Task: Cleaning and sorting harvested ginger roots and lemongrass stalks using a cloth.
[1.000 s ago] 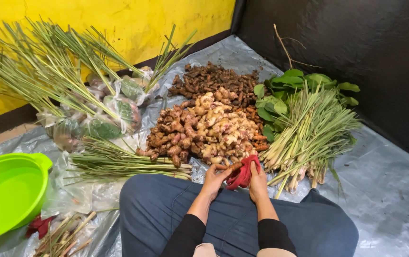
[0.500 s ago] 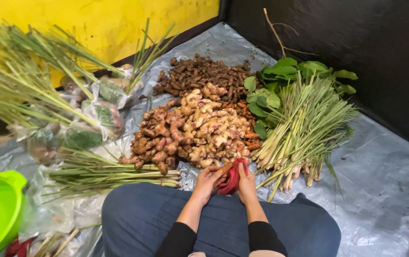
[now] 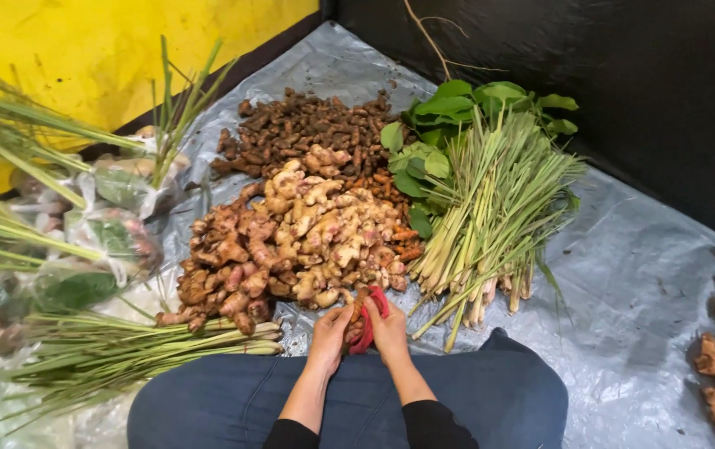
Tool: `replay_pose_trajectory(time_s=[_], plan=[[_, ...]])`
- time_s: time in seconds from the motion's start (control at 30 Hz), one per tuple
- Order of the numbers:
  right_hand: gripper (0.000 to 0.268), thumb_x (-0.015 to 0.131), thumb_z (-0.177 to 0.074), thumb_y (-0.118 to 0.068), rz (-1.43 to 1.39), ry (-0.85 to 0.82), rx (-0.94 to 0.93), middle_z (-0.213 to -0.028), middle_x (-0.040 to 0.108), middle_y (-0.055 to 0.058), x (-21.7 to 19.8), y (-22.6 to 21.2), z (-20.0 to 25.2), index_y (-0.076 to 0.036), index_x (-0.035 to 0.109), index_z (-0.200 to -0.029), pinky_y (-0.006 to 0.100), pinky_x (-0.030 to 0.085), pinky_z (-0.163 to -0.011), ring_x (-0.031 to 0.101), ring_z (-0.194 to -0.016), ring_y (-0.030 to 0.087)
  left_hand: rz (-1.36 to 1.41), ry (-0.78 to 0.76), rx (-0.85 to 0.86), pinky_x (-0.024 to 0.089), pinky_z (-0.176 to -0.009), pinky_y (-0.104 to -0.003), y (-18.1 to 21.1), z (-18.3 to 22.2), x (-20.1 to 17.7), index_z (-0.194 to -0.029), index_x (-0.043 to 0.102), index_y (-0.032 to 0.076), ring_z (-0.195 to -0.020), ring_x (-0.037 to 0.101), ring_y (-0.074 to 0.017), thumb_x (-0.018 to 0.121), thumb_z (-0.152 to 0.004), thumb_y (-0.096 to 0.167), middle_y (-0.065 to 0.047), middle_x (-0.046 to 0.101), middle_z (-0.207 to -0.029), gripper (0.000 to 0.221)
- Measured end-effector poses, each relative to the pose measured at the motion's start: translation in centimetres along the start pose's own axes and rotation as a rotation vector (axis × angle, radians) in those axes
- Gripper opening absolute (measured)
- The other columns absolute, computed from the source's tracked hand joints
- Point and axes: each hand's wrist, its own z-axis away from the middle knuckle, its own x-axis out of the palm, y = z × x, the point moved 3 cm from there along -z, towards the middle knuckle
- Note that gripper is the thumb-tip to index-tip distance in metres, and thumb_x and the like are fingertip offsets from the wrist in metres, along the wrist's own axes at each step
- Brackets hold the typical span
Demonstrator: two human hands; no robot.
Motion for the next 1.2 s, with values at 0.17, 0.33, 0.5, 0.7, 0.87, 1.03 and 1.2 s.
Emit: replay_pose_trajectory(time_s=[0.17, 0.33, 0.5, 0.7, 0.87, 1.03, 1.2], plan=[[0.024, 0.072, -0.093, -0.019, -0.114, -0.055, 0.227, -0.085, 0.072, 0.007, -0.1, -0.5, -0.4, 0.001, 0.076, -0.105, 0.026, 0.050, -0.065, 0.060, -0.070, 0.014, -0.138, 0.114, 0.050, 0.051, -0.051, -0.026, 1.4, 0.6, 1.1, -0.093, 0.066, 0.000, -0.057, 0.063, -0.0172, 0.076, -0.092, 0.016, -0.011, 0.067, -0.072, 0.019], [0.027, 0.060, -0.104, -0.024, -0.186, 0.113, 0.531, -0.095, 0.073, 0.016, -2.4, -6.0, -4.9, -0.004, 0.069, -0.119, 0.043, 0.063, -0.079, 0.073, -0.080, 0.029, -0.285, 0.101, 0.068, 0.054, -0.064, -0.030, 2.2, 0.3, 1.7, -0.102, 0.071, -0.006, -0.070, 0.066, -0.0207, 0.064, -0.099, 0.013, -0.015, 0.072, -0.085, 0.021], [0.027, 0.070, -0.097, -0.022, -0.001, 0.305, 0.310, -0.098, 0.071, 0.012, -6.3, -1.0, -13.2, 0.000, 0.072, -0.114, 0.033, 0.056, -0.081, 0.068, -0.086, 0.020, -0.355, 0.156, -0.007, 0.056, -0.069, -0.034, 2.0, -0.8, 1.3, -0.097, 0.072, -0.006, -0.072, 0.069, -0.0238, 0.037, -0.108, 0.039, -0.018, 0.074, -0.081, 0.059], [0.016, 0.079, -0.092, -0.017, -0.449, 0.410, 0.160, -0.082, 0.072, 0.011, -7.4, 0.7, -15.6, -0.006, 0.073, -0.100, 0.036, 0.059, -0.064, 0.073, -0.071, 0.025, -0.890, 0.137, 0.346, 0.058, -0.090, -0.032, 2.8, -2.4, 3.5, -0.112, 0.081, 0.017, -0.105, 0.075, -0.0206, 0.072, -0.095, 0.037, -0.007, 0.080, -0.108, 0.027], [0.021, 0.078, -0.092, -0.020, -0.477, 0.346, 0.215, -0.088, 0.072, 0.012, -9.6, 2.1, -14.3, -0.006, 0.070, -0.106, 0.039, 0.059, -0.067, 0.073, -0.075, 0.027, -0.884, 0.113, 0.337, 0.057, -0.092, -0.033, 2.8, -6.2, 9.1, -0.114, 0.080, 0.016, -0.107, 0.074, -0.0211, 0.073, -0.095, 0.037, -0.008, 0.079, -0.109, 0.029], [0.028, 0.076, -0.092, -0.025, -0.486, 0.257, 0.258, -0.094, 0.071, 0.014, -11.8, 3.2, -12.9, -0.008, 0.067, -0.113, 0.042, 0.059, -0.070, 0.073, -0.081, 0.028, -0.839, 0.075, 0.334, 0.056, -0.094, -0.034, 2.0, -9.2, 14.0, -0.116, 0.079, 0.015, -0.109, 0.072, -0.0219, 0.074, -0.094, 0.036, -0.009, 0.078, -0.112, 0.031], [0.037, 0.073, -0.093, -0.030, -0.514, 0.156, 0.333, -0.104, 0.070, 0.016, -10.6, 2.9, -13.3, -0.009, 0.063, -0.122, 0.046, 0.059, -0.074, 0.073, -0.088, 0.031, -0.809, 0.018, 0.313, 0.055, -0.096, -0.036, -0.2, -9.5, 15.3, -0.120, 0.077, 0.014, -0.111, 0.071, -0.0228, 0.075, -0.093, 0.036, -0.011, 0.077, -0.115, 0.035]])
